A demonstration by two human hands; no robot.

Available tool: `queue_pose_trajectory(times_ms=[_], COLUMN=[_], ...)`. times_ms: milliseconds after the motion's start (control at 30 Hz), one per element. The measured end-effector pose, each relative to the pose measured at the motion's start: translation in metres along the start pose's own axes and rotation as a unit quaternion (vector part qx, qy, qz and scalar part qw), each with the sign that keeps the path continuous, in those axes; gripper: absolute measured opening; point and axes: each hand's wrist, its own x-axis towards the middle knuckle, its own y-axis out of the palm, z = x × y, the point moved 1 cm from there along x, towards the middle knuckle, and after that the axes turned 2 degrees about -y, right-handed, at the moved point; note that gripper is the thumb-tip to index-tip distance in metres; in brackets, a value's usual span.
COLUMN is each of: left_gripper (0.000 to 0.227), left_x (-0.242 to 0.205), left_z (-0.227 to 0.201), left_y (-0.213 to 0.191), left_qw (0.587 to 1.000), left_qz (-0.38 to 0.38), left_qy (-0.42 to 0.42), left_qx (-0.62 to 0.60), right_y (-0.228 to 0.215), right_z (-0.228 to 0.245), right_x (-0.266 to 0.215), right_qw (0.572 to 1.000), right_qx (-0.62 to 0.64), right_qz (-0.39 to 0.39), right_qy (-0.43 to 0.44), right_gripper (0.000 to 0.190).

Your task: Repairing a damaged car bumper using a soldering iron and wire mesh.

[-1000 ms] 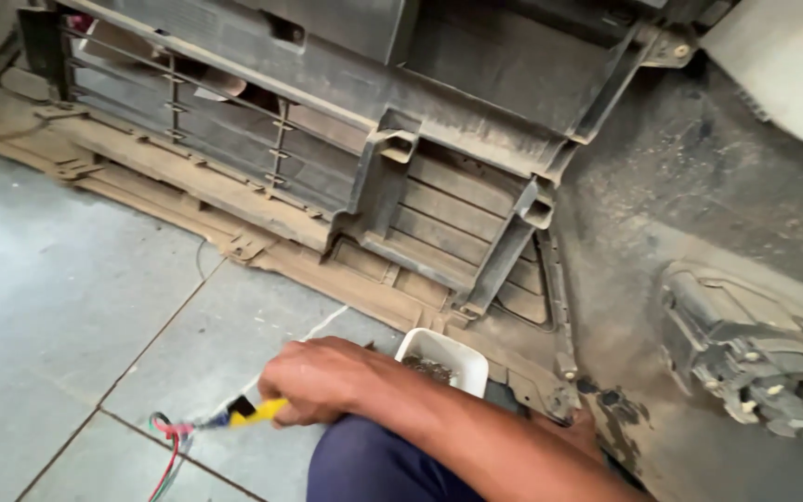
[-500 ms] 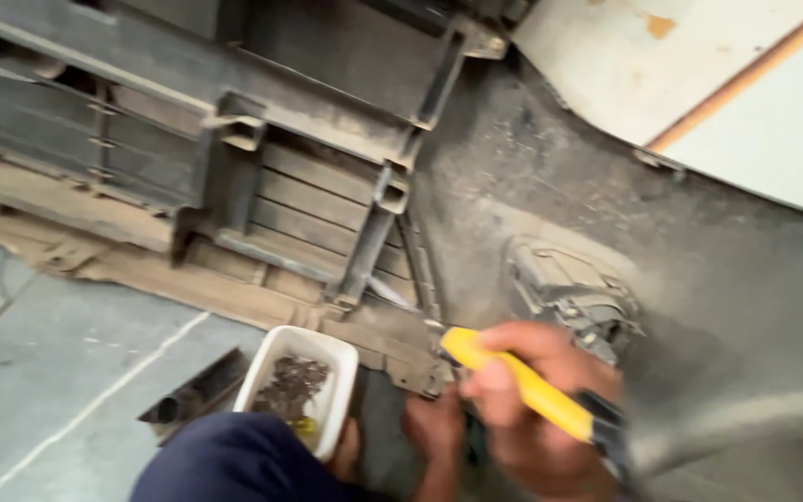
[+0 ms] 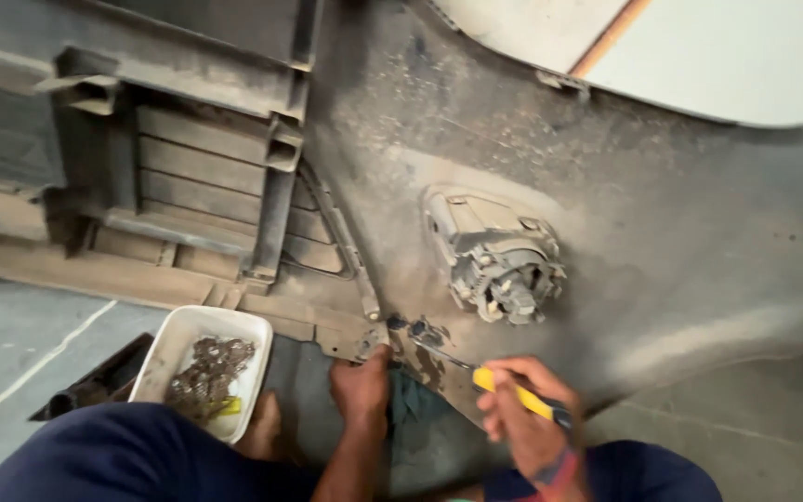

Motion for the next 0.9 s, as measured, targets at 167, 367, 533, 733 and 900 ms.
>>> queue_pose_trajectory(times_ms=[167,367,533,733,900], left_gripper=[0.052,0.050,0.048,0.046,0.044], left_x=[-0.002,-0.005,-0.003,-0.007,0.016], left_z=[-0.004,-0.007,-0.007,-0.014,0.010], left_y=[0.003,0.004,0.004,0.003,0.009], left_qw=[0.999,1.000,1.000,0.999,0.995], left_qz=[-0.009,0.003,0.010,0.019,0.029], left_qy=[-0.017,-0.005,0.004,-0.034,-0.043], left_qx=[0.034,0.008,-0.024,-0.030,-0.084], right_y=[0.025,0.032,0.038,0.036,0.033], right_z=[0.002,0.014,0.014,0.010,0.004], right_x=[0.019,0.025,0.029,0.032,0.045], right_qw=[0.999,0.998,0.996,0.997,0.996], right_qx=[0.013,-0.018,-0.025,-0.030,-0.052], right_qz=[0.020,0.015,0.038,0.042,0.063], right_qy=[0.045,0.066,0.078,0.064,0.045], right_gripper=[0.023,0.034,0.036,0.035,0.029])
